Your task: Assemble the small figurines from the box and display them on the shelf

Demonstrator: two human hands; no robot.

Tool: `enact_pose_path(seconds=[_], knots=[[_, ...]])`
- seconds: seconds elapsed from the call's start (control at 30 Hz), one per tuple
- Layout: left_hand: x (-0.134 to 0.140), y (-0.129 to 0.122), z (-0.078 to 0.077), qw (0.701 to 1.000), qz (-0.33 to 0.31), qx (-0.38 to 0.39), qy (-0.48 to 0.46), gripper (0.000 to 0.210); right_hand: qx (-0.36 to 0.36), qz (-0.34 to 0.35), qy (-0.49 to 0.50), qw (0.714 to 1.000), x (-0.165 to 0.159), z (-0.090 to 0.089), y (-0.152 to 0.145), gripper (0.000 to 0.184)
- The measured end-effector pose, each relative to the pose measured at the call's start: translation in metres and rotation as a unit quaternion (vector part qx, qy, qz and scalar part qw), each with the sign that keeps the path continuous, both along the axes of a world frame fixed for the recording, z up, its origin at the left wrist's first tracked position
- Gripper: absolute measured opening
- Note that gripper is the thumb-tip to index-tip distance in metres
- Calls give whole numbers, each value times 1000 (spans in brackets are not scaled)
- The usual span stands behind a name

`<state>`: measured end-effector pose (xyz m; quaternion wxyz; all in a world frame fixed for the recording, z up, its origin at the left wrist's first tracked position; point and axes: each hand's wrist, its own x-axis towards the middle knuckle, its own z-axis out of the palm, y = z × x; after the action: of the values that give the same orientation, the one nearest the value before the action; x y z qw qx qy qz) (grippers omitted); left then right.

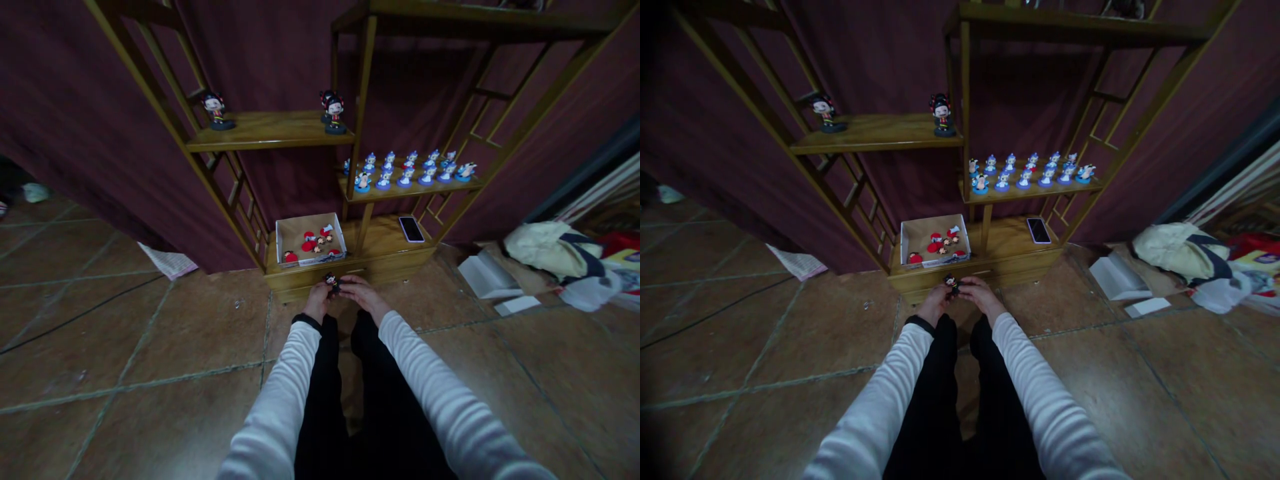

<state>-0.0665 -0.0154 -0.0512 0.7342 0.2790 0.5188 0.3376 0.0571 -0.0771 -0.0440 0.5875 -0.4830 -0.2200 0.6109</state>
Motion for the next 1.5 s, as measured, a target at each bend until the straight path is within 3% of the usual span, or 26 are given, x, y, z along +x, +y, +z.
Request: enact_pose_path(seconds=[0.37,0.97,1.5], knots=[[-2,-1,0,999,-6,24,-20,10,-16,-21,14,1000,5,-12,7,25],[0,-4,-4,997,-28,55,-41,18,-4,2,-59,998,-2,-6,8,23],[1,-5,-1,997,-41,47,-32,19,-22,-29,-67,997,-3,-10,11,25]])
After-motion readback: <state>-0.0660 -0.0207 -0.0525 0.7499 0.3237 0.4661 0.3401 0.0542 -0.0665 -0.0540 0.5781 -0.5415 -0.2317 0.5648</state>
